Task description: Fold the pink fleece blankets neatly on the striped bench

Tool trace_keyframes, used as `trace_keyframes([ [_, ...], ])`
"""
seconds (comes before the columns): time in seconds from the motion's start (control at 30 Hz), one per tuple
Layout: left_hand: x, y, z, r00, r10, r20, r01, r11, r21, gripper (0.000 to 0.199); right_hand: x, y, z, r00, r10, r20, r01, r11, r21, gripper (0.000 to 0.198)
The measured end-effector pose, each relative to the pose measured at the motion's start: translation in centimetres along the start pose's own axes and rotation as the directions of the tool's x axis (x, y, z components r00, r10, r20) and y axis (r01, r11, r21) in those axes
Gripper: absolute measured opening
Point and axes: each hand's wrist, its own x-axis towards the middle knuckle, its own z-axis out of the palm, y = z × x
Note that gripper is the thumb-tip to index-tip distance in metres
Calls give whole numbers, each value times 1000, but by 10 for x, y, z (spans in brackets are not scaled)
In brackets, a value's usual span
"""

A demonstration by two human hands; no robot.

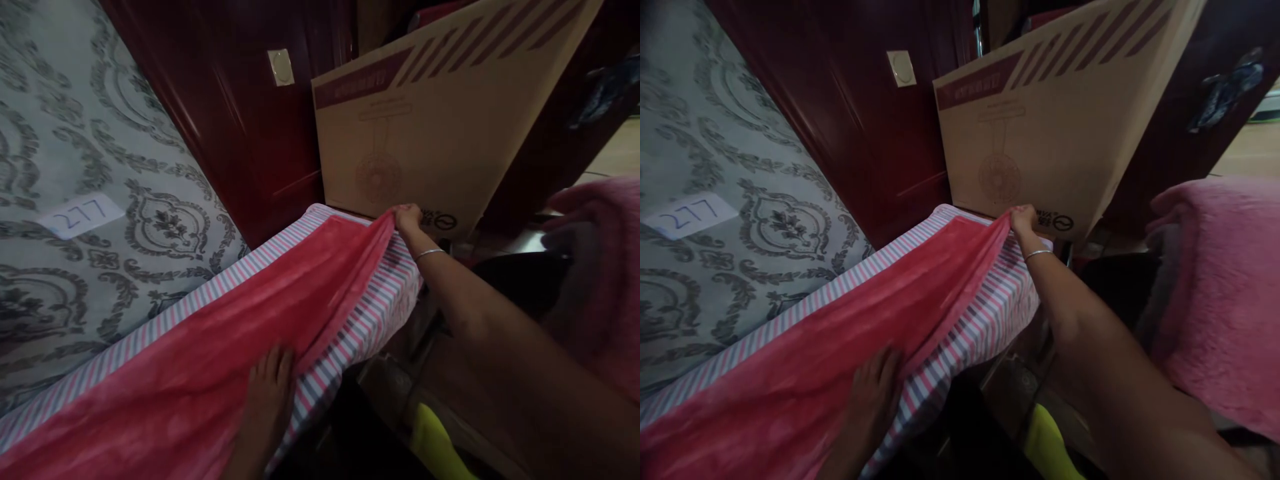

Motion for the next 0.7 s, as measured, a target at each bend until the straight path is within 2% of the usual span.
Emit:
trace_keyframes([
  [0.07,4,2,2,1000,13,13,-13,999,36,47,3,-11,0,1000,9,-18,-10,1000,-20,19],
  [0.17,7,-2,-1,1000,-10,-3,10,1000,2,44,3,-25,-3,1000,0,-25,-1,1000,-22,20],
  [0.33,9,-15,-34,969,-67,-238,58,997,-46,27,-5,-21,-25,999,-33,-44,33,999,4,19],
  [0.4,6,-14,-43,961,-62,-269,57,998,-26,26,-11,-8,-37,996,-49,-72,51,998,22,23],
  [0.47,-1,-9,-41,978,-6,-210,0,999,-32,24,-20,11,-49,995,-17,-97,19,1000,10,23],
  [0.53,-11,-2,-31,995,35,-89,-40,998,-58,23,-30,32,-60,993,45,-110,-49,998,-33,22],
  [0.63,-26,5,-14,998,-26,50,29,998,-51,29,-44,60,-74,990,93,-102,-103,990,-99,22],
  [0.7,-35,6,-10,994,-96,51,95,995,5,33,-49,71,-81,992,96,-80,-107,985,-136,24],
])
